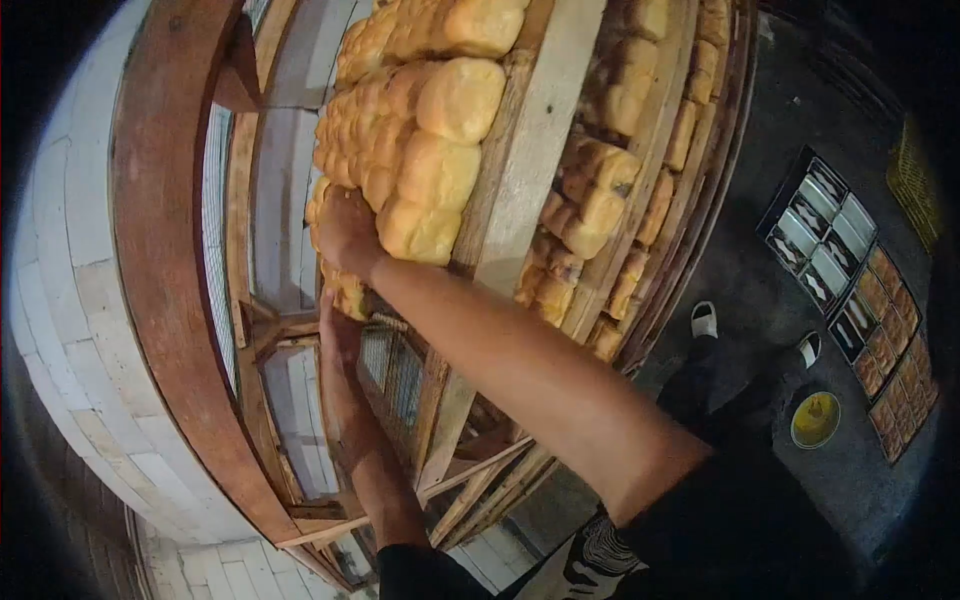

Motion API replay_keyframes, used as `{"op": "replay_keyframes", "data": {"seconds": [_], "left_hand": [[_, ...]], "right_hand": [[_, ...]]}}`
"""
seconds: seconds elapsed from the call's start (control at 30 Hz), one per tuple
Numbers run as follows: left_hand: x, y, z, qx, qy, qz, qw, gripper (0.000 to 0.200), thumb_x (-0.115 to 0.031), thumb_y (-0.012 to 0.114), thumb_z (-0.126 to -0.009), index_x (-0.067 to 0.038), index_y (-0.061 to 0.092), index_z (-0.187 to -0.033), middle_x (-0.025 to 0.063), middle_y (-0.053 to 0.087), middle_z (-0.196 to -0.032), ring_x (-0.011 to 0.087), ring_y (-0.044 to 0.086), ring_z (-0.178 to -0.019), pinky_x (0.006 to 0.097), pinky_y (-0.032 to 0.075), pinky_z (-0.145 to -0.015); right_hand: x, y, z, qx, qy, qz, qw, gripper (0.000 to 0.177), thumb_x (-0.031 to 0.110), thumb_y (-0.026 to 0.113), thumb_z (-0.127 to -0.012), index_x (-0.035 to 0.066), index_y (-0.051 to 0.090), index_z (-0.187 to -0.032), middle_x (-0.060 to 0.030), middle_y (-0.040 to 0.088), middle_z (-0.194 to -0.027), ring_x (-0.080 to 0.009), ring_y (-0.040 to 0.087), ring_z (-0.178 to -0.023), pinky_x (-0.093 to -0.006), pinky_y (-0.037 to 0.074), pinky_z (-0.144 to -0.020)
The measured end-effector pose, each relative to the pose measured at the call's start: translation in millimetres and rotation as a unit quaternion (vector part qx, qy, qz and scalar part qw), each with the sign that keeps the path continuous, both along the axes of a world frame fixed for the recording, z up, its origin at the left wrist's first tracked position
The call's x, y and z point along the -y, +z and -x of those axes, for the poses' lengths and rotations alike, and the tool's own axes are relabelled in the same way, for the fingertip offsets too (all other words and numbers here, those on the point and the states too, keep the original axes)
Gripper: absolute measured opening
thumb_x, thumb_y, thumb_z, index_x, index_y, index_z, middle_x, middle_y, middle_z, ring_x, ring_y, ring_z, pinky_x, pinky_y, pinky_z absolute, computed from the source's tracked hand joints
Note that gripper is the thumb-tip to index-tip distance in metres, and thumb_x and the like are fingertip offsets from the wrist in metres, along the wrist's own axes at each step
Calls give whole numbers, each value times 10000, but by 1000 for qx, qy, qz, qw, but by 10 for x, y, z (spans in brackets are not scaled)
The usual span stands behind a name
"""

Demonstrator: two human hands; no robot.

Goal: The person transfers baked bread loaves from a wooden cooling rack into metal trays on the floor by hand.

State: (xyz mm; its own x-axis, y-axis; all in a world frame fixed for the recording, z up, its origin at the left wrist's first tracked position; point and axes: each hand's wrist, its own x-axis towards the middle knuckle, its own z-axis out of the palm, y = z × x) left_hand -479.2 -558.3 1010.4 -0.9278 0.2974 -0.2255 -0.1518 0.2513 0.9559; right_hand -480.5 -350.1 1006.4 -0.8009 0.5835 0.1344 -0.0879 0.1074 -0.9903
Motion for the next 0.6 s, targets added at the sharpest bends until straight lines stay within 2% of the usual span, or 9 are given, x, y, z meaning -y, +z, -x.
{"op": "replay_keyframes", "data": {"seconds": [0.07, 0.13, 0.17, 0.2, 0.27, 0.37, 0.43, 0.5, 0.6], "left_hand": [[33, 17, -77, 5, -10, 32, 999, 673, -360, 629, -939, -78, 349, -1482, 107, 476, -1427, 261, 485, -1285, 424, 396, -1050], [-132, 1, -255, -156, -50, 143, 976, 755, -260, 705, -897, -64, 300, -1504, 114, 456, -1435, 267, 468, -1300, 415, 392, -1062], [-113, -3, -220, -174, -73, 158, 969, 821, -185, 750, -861, -60, 271, -1516, 124, 442, -1444, 274, 459, -1304, 402, 399, -1062], [-97, -13, -208, -175, -71, 156, 969, 821, -185, 750, -861, -60, 271, -1516, 124, 442, -1444, 274, 459, -1304, 402, 399, -1062], [-87, -37, -210, -233, -103, 259, 932, 866, -202, 785, -831, -59, 273, -1514, 136, 449, -1433, 266, 460, -1300, 390, 413, -1049], [-270, 42, -271, -181, -54, 255, 948, 900, -213, 817, -796, -53, 290, -1507, 152, 468, -1414, 250, 470, -1290, 382, 410, -1054], [-186, 57, -127, -227, -96, 258, 934, 921, -229, 833, -773, -44, 298, -1501, 159, 478, -1404, 248, 481, -1281, 377, 413, -1053], [-160, 37, -48, -270, -138, 256, 918, 943, -244, 849, -751, -36, 307, -1494, 166, 488, -1394, 246, 492, -1272, 373, 416, -1052], [-273, 34, -15, -248, -140, 238, 929, 942, -248, 852, -746, -28, 317, -1489, 169, 492, -1391, 250, 497, -1269, 373, 413, -1057]], "right_hand": [[-57, 41, -74, 4, 1, 39, 999, 440, 65, 645, -796, -118, 510, -1173, -319, 577, -1157, -426, 572, -1132, -460, 457, -990], [-108, 37, -120, 9, -3, 71, 997, 435, 70, 639, -804, -116, 511, -1175, -320, 591, -1148, -419, 579, -1131, -461, 472, -975], [-136, 30, -140, 5, 18, 59, 998, 427, 85, 630, -814, -112, 514, -1175, -316, 602, -1136, -418, 587, -1122, -462, 488, -954], [-171, 21, -171, 1, 37, 45, 998, 420, 99, 621, -825, -107, 516, -1175, -312, 613, -1124, -417, 595, -1114, -462, 504, -933], [-243, 2, -299, -11, 41, 21, 999, 422, 124, 621, -835, -94, 519, -1182, -302, 623, -1114, -411, 604, -1104, -459, 517, -907], [-177, -45, -253, -19, 63, 20, 998, 440, 156, 626, -839, -71, 526, -1202, -295, 612, -1154, -404, 590, -1135, -478, 510, -897], [-145, 1, -370, -15, 85, 42, 995, 455, 164, 631, -834, -61, 530, -1215, -297, 591, -1203, -404, 566, -1176, -499, 492, -914], [-1, 41, -769, -5, -72, -287, 955, 531, 239, 669, -811, -28, 538, -1252, -293, 516, -1316, -402, 486, -1265, -545, 410, -991], [69, -77, -1418, -141, 20, -387, 911, 567, 322, 678, -804, 8, 561, -1261, -270, 484, -1348, -398, 430, -1305, -567, 306, -1077]]}}
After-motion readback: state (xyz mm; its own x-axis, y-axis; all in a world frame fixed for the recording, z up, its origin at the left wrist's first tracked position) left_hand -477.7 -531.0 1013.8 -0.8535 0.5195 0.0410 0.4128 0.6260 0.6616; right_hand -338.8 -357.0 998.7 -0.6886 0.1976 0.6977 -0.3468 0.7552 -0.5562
